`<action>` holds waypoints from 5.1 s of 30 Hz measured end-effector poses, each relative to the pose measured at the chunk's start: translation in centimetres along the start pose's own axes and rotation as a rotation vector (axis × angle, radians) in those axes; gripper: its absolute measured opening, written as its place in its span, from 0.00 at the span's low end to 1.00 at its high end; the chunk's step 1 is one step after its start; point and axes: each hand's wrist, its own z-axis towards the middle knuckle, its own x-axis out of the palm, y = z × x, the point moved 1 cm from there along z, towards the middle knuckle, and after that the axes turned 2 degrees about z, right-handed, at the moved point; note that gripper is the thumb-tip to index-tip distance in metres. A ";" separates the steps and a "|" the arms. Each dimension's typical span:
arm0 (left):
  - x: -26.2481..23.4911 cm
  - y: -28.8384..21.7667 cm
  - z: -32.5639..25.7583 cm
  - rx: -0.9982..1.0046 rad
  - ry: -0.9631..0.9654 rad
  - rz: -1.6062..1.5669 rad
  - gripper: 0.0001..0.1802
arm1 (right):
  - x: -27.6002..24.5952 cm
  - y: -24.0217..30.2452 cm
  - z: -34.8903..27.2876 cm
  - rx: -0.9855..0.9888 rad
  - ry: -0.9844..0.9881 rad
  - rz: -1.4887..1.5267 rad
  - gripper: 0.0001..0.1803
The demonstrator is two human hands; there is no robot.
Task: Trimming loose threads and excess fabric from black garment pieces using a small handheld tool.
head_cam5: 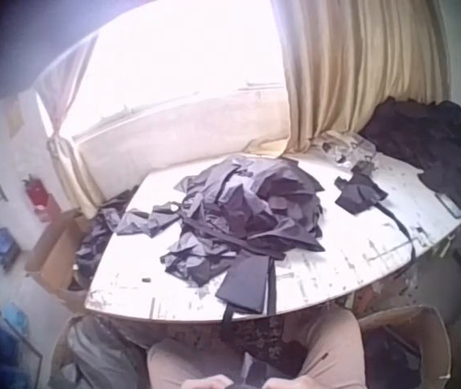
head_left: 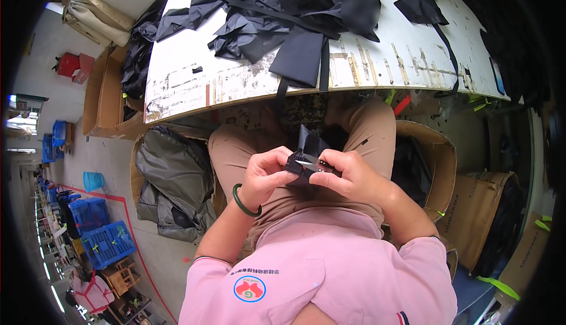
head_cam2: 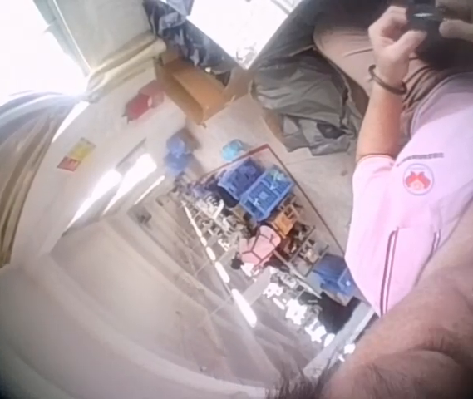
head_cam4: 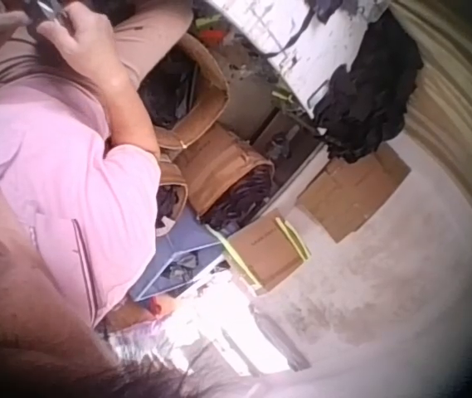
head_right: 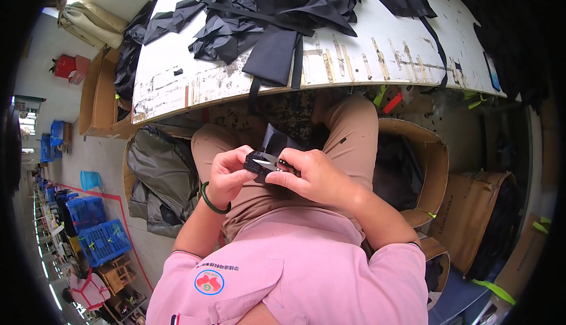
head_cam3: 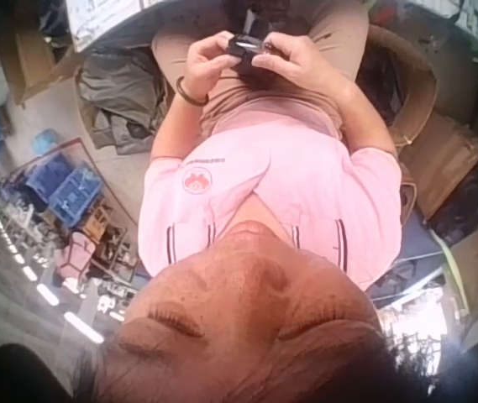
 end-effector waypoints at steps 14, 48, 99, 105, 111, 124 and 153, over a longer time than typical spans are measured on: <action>-0.4 0.3 0.0 -0.109 0.092 0.014 0.06 | -0.1 0.4 0.0 -0.093 -0.012 -0.295 0.21; -2.0 -2.3 2.2 -0.606 0.616 -0.053 0.06 | -0.7 1.1 -0.2 -0.171 0.329 -0.344 0.23; 0.7 -0.5 0.9 -0.022 -0.017 0.082 0.06 | -0.2 1.0 -0.3 -0.070 -0.067 -0.286 0.21; 0.8 -0.4 0.6 -0.016 -0.029 0.108 0.05 | 0.4 1.1 0.0 -0.140 -0.115 -0.350 0.21; 1.0 -0.8 0.7 -0.016 -0.035 0.173 0.06 | 0.3 1.0 -0.1 -0.206 -0.139 -0.494 0.20; 2.9 -1.7 4.1 0.056 0.261 0.518 0.14 | -4.3 0.5 -1.8 -0.014 -0.238 0.070 0.14; -22.8 -14.9 23.9 0.580 -0.886 1.153 0.10 | -18.7 -13.0 -11.7 0.242 -1.180 -0.257 0.08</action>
